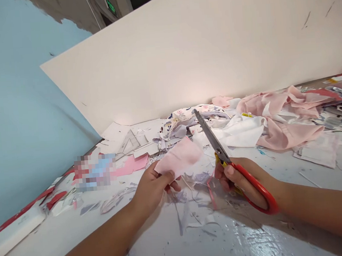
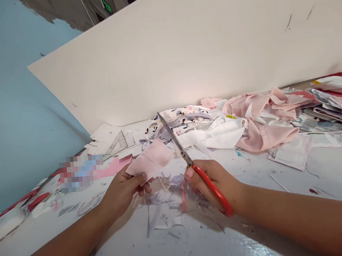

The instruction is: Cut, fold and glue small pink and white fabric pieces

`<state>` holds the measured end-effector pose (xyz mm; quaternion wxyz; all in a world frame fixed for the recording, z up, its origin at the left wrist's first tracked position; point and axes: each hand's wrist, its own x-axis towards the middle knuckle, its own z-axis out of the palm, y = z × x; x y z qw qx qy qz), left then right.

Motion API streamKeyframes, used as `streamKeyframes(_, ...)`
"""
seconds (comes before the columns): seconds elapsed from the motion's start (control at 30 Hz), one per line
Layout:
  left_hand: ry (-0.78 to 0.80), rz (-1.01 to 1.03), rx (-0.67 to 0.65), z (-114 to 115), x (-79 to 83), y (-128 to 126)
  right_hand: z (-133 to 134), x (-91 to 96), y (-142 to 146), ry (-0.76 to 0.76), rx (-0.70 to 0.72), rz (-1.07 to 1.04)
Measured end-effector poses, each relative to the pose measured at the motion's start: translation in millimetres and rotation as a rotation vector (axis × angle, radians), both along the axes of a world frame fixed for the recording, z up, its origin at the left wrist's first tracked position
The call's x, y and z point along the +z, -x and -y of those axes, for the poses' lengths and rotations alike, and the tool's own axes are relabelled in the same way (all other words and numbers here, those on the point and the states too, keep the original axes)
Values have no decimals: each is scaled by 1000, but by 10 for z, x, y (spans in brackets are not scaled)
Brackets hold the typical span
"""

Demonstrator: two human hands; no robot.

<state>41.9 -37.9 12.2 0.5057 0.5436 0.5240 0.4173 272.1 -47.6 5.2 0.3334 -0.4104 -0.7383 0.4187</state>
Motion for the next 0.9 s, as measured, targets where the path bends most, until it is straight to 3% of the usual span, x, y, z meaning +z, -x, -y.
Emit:
streamKeyframes(0.1, 6, 99, 53, -33, -7, 13, -2, 9, -42, -230, 76, 191)
streamKeyframes(0.23, 15, 169, 76, -47, -25, 2, -18, 35, -55, -382, 22, 438)
streamKeyframes(0.4, 36, 195, 113, -40, -10, -5, -66, 53, -53, -325, -67, 561)
streamKeyframes(0.6, 39, 250, 138, -60, -7, 1, -62, 54, -50, -216, -68, 426)
streamKeyframes(0.73, 19, 269, 121, -71, -37, 14, -58, 39, -68, -239, -78, 368)
streamKeyframes(0.9, 6, 302, 125, -57, -33, 21, -72, 9, -48, -195, 10, 254)
